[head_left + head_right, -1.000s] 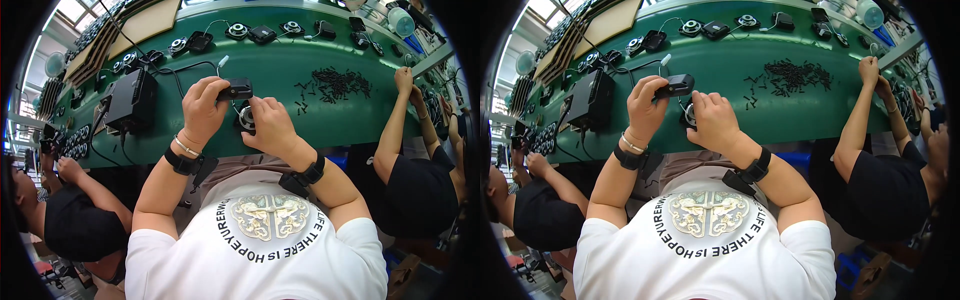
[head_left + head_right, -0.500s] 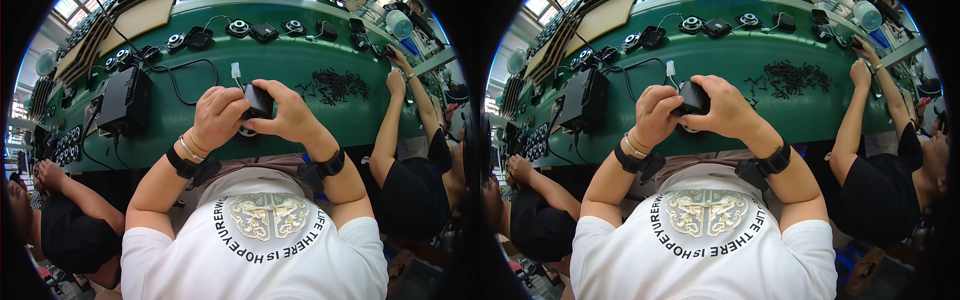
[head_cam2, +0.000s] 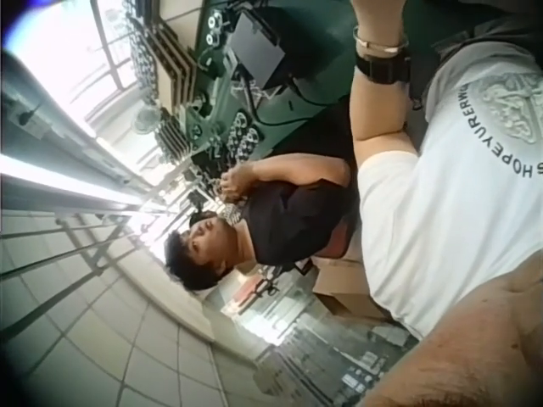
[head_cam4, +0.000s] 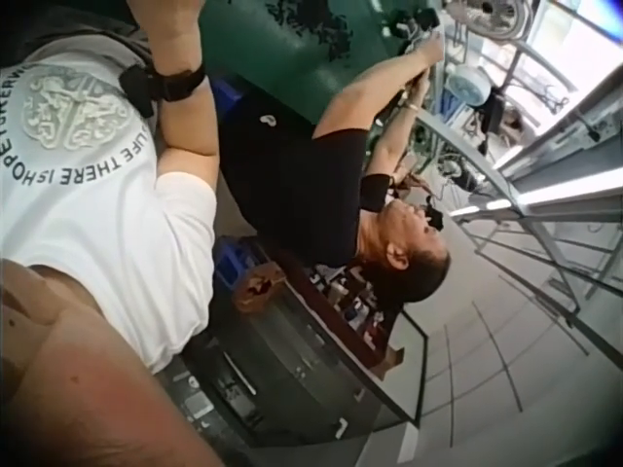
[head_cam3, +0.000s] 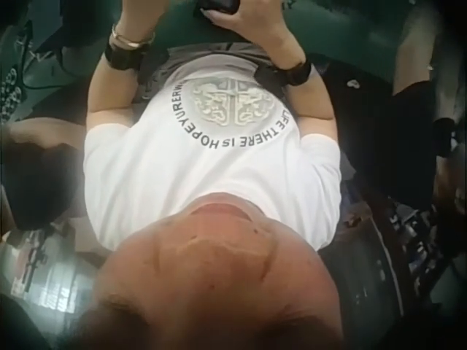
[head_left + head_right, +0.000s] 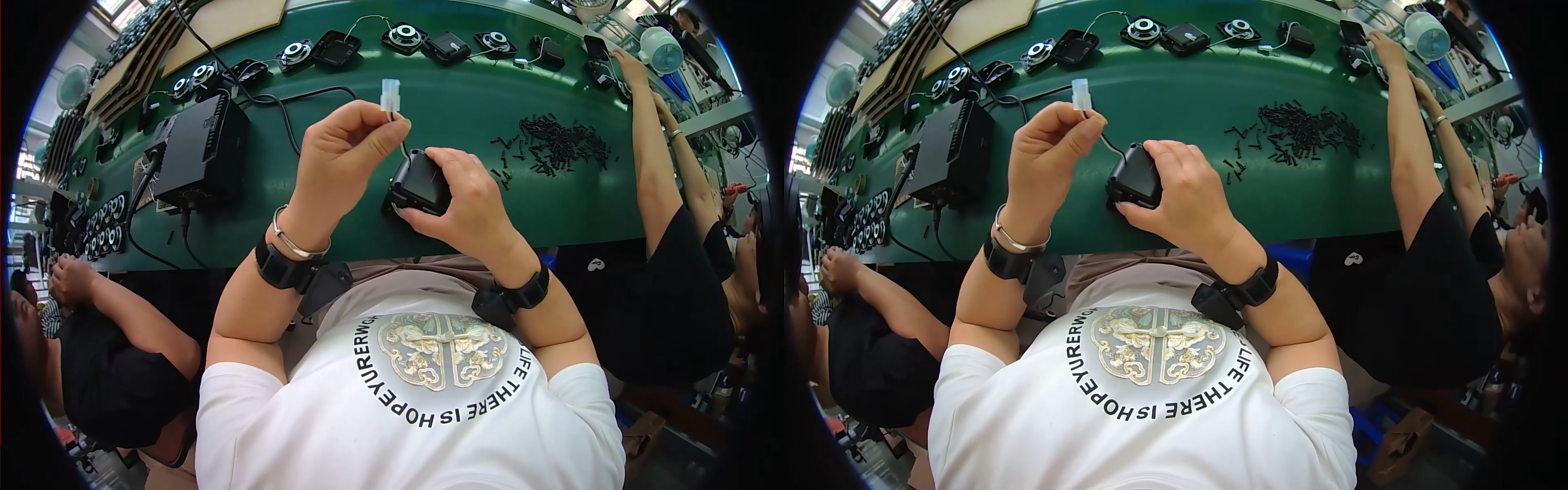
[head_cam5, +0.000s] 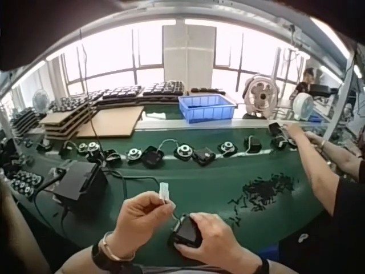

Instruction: Assembling electronic components by connecting wires to small housings on a factory production line.

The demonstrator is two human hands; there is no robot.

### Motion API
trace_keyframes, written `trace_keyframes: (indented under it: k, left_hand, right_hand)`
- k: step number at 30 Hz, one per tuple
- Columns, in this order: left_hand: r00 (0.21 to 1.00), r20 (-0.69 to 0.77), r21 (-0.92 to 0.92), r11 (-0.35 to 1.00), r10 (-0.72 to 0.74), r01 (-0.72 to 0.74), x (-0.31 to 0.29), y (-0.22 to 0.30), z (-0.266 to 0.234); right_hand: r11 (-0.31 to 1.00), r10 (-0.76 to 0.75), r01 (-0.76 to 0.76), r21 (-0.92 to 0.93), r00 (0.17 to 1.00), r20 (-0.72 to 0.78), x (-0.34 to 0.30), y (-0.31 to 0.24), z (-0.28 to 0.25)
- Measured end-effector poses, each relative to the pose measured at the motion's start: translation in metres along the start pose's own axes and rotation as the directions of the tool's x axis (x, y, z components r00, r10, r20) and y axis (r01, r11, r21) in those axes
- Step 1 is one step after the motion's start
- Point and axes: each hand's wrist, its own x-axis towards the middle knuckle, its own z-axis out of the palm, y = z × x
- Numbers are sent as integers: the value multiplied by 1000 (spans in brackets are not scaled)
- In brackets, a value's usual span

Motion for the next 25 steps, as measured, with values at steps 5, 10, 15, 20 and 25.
trace_keyframes:
  k: [5, 10, 15, 20, 25]
  left_hand:
    - [980, 78, -4, 983, -184, 185, -3, -8, -3]
    - [922, 365, 589, 799, -130, -121, -1, -20, -8]
    - [899, 380, 506, 863, -216, -6, 5, -32, -18]
    - [815, 576, 514, 801, -59, -305, 1, -37, -34]
    - [741, 644, 681, 583, -191, -442, -2, -45, -32]
  right_hand:
    - [998, 52, -52, -19, 999, -2, -15, 9, 9]
    - [999, -9, 9, -32, 1000, 6, -15, 10, 10]
    - [998, 8, -5, -62, 999, 43, -16, 8, 10]
    - [995, 7, 2, -104, 997, 80, -16, 4, 7]
    - [992, -14, 28, -124, 994, 112, -21, 5, 2]
